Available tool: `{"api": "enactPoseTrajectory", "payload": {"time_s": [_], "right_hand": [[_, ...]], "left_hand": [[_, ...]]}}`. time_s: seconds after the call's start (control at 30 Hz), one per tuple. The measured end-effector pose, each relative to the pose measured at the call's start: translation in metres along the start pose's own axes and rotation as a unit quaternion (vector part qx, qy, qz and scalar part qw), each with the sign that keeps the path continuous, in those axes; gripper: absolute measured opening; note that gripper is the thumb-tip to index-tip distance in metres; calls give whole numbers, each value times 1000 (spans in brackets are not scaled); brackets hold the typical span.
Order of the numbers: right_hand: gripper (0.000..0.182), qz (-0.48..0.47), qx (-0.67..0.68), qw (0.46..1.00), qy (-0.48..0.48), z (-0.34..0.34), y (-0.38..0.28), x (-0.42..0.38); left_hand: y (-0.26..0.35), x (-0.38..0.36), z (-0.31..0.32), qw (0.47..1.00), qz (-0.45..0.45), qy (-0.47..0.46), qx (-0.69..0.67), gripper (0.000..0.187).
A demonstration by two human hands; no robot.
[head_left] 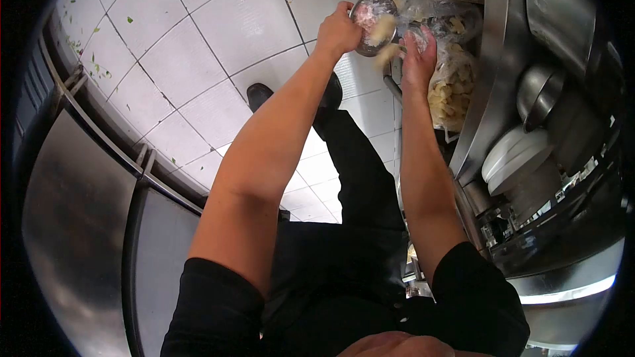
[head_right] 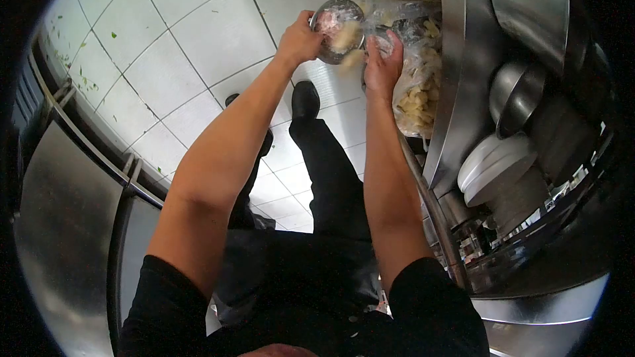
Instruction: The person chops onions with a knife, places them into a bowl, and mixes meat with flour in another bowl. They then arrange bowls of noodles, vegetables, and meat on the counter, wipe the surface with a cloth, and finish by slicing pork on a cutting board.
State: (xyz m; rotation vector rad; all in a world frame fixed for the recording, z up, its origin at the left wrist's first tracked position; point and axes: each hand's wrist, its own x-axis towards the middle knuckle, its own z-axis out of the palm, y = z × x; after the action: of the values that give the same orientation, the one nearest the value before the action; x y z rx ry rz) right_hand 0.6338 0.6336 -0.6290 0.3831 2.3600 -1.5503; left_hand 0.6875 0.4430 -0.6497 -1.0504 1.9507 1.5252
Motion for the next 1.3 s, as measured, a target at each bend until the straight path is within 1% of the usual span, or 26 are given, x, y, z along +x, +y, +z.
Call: {"api": "enactPoseTrajectory", "payload": {"time_s": [0.07,0.1,0.13,0.17,0.2,0.27,0.3,0.33,0.37,0.4,0.47,0.57,0.63,0.67,0.7,0.73,0.77,0.83,0.9,0.97,1.03,1.1,1.17,1.23,1.27,1.3], "right_hand": [[61,110,2,989,98,2,6,2],[61,110,4,989,98,5,3,6],[60,4,-209,974,93,8,1,11],[59,-102,-411,902,82,13,-1,17],[59,-101,-410,903,81,15,9,32],[56,36,-387,921,-41,5,44,75],[56,35,-385,921,-42,-7,53,91],[56,47,-295,952,69,-23,60,108],[57,60,-199,962,179,-34,64,115],[53,68,-169,952,246,-48,63,124],[47,117,-234,924,280,-79,59,145],[40,135,-442,854,238,-94,59,136],[36,114,-633,755,128,-88,57,110],[35,99,-676,726,83,-84,55,94],[34,86,-610,781,102,-75,44,71],[26,8,-472,865,169,-55,2,31],[18,-71,-315,917,232,-33,-50,-13],[37,-240,-343,908,0,-39,-36,-47],[42,-189,-443,861,-164,-16,-151,-123],[45,-158,-463,848,-203,-13,-202,-169],[42,-160,-464,845,-211,-26,-253,-197],[41,-99,-475,837,-253,-49,-312,-216],[34,-92,-427,870,-231,-77,-392,-244],[34,-190,-348,899,-184,-96,-460,-289],[35,-225,-364,881,-200,-108,-482,-305],[35,-240,-355,887,-173,-119,-511,-316]], "left_hand": [[-8,3,2,1000,-6,-9,-11,60],[-12,5,3,1000,-12,-18,-23,61],[-17,7,4,1000,-11,-17,-21,61],[-22,9,5,999,-17,-23,-29,59],[-24,8,6,999,-24,-29,-39,58],[-17,-2,1,994,-52,-42,-89,56],[-14,-4,-3,986,-77,-53,-140,55],[-18,-2,-3,986,-77,-52,-139,55],[-27,1,1,987,-65,-55,-134,54],[-34,2,3,988,-53,-59,-130,54],[-38,-3,0,987,-59,-56,-139,54],[-29,-19,-9,982,-68,-51,-168,54],[-25,-26,-15,979,-75,-47,-183,54],[-25,-32,-18,976,-74,-42,-199,54],[-24,-37,-22,974,-72,-37,-214,54],[-23,-45,-28,974,-71,-34,-212,54],[-18,-56,-36,978,-66,-33,-193,54],[-1,-83,-55,983,-52,-26,-172,54],[19,-123,-74,978,-87,-18,-191,55],[35,-170,-91,975,-57,-6,-214,56],[64,-224,-114,968,-67,0,-240,59],[92,-276,-142,974,-47,-13,-223,61],[128,-328,-171,972,-50,-34,-229,61],[155,-386,-205,977,-31,-49,-203,59],[176,-414,-222,968,-10,-75,-241,59],[203,-441,-241,956,10,-104,-275,60]]}}
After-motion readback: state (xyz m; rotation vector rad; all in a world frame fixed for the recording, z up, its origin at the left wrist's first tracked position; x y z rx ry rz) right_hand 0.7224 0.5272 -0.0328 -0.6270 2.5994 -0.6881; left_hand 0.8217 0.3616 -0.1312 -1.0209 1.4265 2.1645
